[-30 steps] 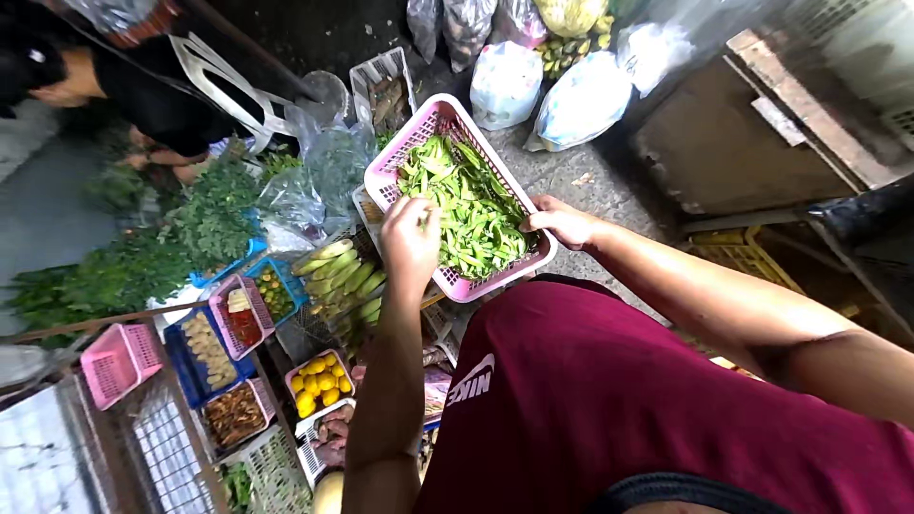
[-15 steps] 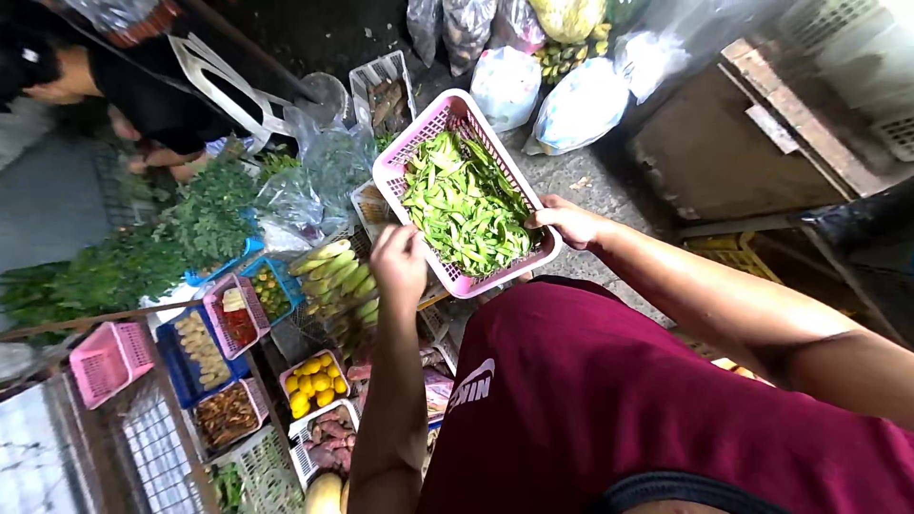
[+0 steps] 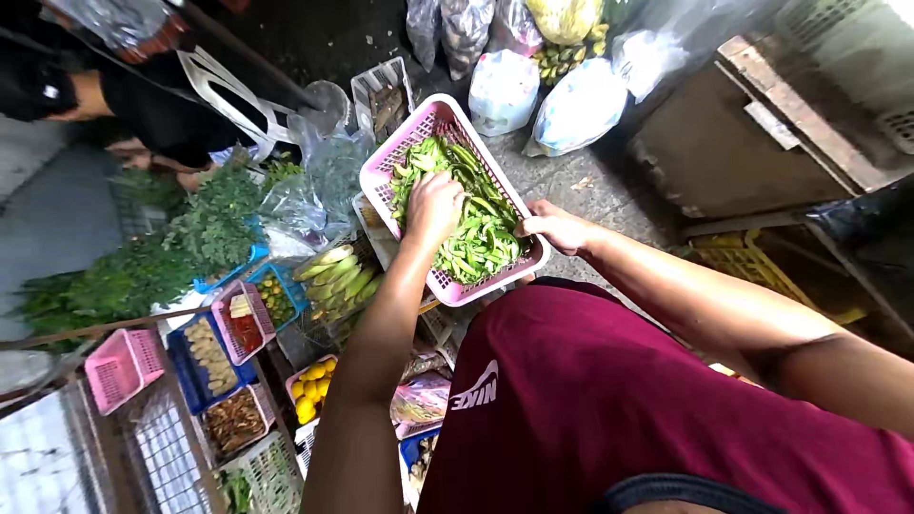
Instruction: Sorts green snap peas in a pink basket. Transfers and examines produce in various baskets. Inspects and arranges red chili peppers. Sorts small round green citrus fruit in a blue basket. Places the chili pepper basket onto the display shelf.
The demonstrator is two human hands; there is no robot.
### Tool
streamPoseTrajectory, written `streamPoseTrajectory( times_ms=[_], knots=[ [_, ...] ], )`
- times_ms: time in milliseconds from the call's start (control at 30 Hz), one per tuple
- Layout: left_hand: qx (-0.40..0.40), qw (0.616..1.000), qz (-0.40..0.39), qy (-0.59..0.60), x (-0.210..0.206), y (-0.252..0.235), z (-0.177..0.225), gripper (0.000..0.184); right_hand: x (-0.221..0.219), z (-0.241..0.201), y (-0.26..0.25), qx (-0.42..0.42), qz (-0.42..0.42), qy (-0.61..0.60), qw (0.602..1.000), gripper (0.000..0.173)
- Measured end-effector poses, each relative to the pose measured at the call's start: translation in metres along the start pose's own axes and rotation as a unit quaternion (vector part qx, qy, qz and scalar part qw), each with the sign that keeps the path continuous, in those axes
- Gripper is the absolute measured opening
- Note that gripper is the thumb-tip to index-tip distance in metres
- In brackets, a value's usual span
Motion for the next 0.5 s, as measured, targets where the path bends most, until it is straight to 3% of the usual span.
streamPoseTrajectory(
  times_ms=[167, 367, 500],
  knots=[
    [0.12, 0.95, 0.129, 0.259, 0.049, 0.022, -0.017, 0.016, 0.002, -0.002, -0.001, -0.007, -0.025, -0.015, 1.0, 0.047],
    [0.101, 0.914, 0.218, 0.326, 0.075, 0.049, -0.023, 0.008, 0.0, -0.007, 0.003, -0.033, -0.037, -0.009, 0.999, 0.046],
    [0.126, 0.876, 0.29, 0.365, 0.084, 0.097, -0.022, 0.012, 0.0, -0.004, 0.005, -0.034, -0.044, -0.003, 0.998, 0.045]
  ],
)
Point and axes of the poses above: each hand's wrist, its own y-axis away from the middle knuckle, its own x-axis out of the back of the hand, z = x × y, the point moved 4 cm from there along -y, towards the middle knuckle, and after that the axes turned 4 degrees about -x, right-handed, at the moved point
